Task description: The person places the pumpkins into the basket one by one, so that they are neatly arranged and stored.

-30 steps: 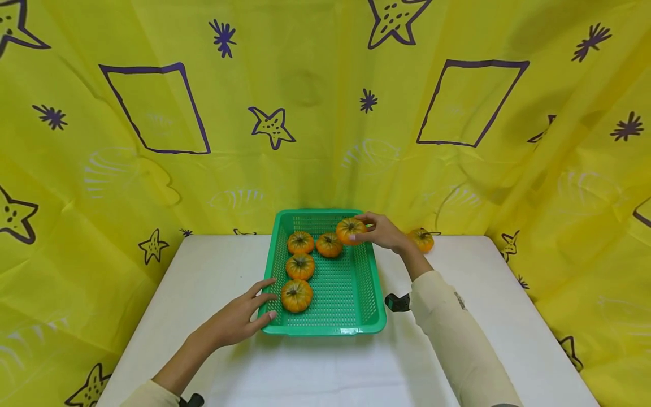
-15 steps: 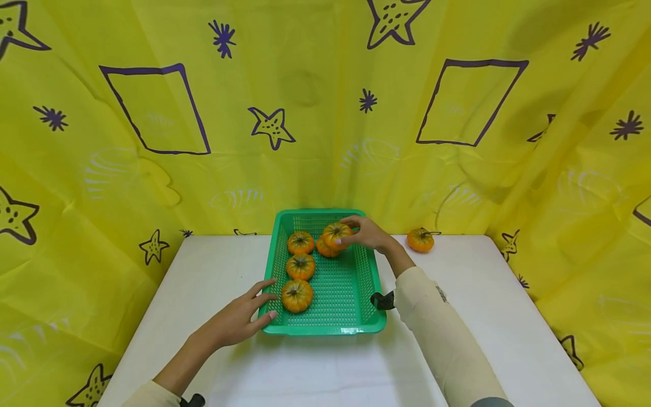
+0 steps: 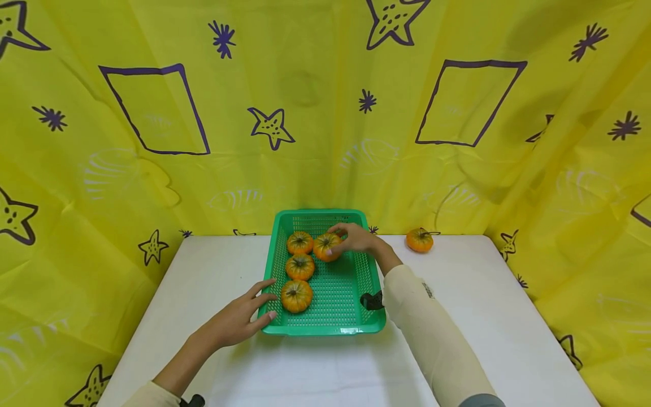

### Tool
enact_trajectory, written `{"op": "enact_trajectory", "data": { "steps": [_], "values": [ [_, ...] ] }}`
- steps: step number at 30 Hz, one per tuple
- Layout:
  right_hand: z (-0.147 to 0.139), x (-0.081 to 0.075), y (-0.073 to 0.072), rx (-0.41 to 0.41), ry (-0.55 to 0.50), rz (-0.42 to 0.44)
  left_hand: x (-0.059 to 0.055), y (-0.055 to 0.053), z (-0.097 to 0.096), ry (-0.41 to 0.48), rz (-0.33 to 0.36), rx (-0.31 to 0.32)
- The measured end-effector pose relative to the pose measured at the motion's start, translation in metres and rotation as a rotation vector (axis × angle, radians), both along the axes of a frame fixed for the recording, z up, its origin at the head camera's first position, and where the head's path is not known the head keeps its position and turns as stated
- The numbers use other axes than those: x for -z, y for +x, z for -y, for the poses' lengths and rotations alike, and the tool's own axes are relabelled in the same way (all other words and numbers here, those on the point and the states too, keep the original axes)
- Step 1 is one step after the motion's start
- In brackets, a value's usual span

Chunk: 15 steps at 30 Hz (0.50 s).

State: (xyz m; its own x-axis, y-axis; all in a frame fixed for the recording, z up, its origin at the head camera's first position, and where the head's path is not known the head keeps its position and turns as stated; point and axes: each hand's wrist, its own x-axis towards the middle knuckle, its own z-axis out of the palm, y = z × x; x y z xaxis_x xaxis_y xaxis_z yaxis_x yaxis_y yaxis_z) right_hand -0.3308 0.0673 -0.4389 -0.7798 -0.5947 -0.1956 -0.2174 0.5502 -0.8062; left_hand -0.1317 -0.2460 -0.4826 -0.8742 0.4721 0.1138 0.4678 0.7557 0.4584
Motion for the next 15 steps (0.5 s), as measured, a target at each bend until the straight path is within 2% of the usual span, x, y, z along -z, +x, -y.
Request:
{"op": "enact_trajectory", "data": {
  "steps": [7, 15],
  "values": [
    [0.002, 0.002, 0.003, -0.027, 0.085, 0.039, 0.0, 0.0, 0.0, 0.005, 0.003, -0.003],
    [0.005, 0.011, 0.004, -0.054, 0.171, 0.029, 0.0, 0.0, -0.001, 0.003, 0.001, -0.002]
  ]
}}
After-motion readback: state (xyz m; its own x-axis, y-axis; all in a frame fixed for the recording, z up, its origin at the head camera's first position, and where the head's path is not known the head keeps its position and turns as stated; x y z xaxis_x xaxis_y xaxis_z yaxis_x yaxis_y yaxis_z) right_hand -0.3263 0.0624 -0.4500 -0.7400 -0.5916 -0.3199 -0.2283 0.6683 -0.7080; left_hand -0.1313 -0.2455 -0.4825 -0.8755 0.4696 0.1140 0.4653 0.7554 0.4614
